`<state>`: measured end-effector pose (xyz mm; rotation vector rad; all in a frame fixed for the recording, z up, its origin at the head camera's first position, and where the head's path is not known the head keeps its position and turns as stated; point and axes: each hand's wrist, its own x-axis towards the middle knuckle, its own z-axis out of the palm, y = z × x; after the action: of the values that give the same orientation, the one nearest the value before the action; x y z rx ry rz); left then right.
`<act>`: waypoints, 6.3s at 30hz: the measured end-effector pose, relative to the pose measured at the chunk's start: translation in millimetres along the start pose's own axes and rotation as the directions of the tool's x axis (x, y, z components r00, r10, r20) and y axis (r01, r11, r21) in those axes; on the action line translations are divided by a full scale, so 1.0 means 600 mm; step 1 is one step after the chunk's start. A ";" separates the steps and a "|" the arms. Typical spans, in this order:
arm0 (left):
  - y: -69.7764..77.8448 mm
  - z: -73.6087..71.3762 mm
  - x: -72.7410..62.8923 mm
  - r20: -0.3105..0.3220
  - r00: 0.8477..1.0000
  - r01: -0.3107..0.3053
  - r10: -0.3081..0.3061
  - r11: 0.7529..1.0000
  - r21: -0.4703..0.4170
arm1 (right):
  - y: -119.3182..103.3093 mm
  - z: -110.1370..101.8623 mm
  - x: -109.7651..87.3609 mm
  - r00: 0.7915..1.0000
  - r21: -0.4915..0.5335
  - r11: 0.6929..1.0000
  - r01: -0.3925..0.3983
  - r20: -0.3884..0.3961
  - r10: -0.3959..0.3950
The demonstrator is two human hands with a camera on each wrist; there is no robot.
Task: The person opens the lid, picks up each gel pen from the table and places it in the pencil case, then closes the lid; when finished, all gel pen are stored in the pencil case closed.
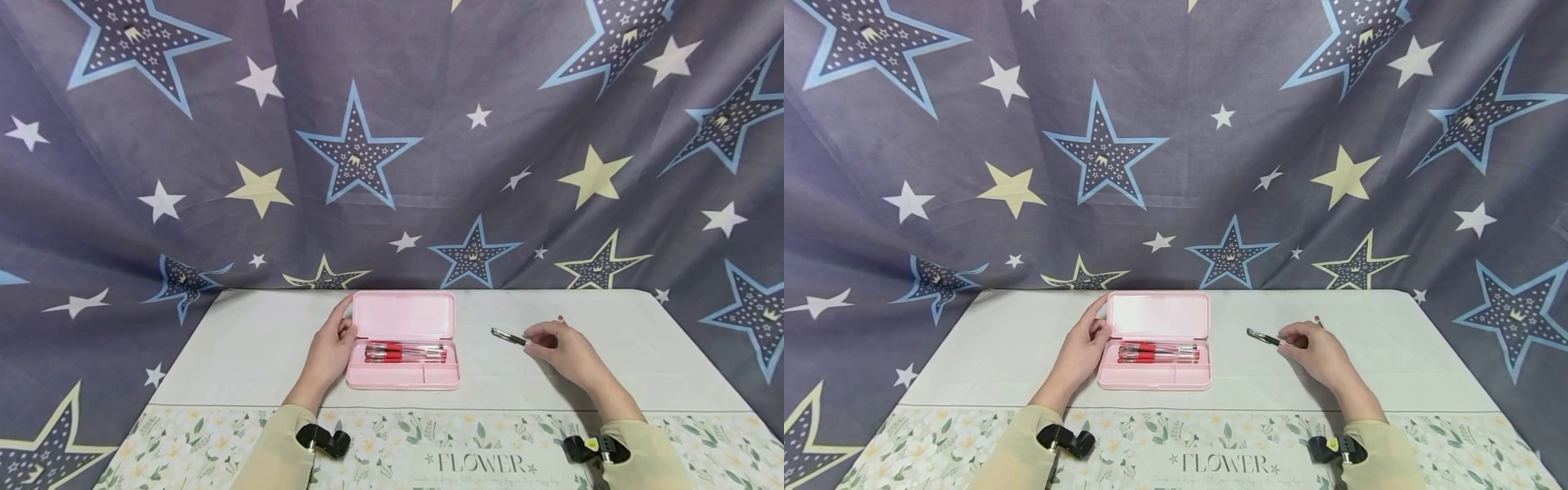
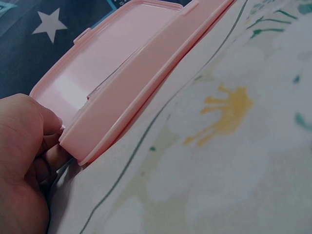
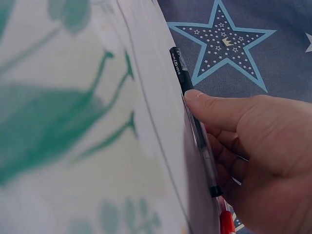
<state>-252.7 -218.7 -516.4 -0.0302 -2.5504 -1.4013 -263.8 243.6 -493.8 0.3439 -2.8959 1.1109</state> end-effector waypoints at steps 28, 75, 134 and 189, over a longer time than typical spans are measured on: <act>0.000 0.000 -0.002 0.002 1.000 0.006 -0.006 1.000 -0.005 | 0.001 0.007 -0.001 1.000 -0.068 0.998 0.012 -0.019 -0.014; 0.001 0.000 0.001 0.001 1.000 0.009 -0.009 1.000 0.006 | -0.132 0.036 0.025 0.958 -0.005 0.966 0.257 -0.131 -0.256; 0.002 0.003 0.003 -0.002 1.000 -0.003 0.003 1.000 0.005 | -0.257 0.207 0.045 0.927 0.030 0.935 0.355 0.121 -0.356; 0.003 0.001 0.001 0.005 1.000 -0.001 0.001 1.000 0.009 | -0.258 0.201 0.044 0.929 0.024 0.936 0.352 0.116 -0.352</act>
<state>-253.3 -217.5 -515.1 -0.0337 -2.5606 -1.3909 -249.8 46.6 -479.4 0.9178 -2.7676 1.0629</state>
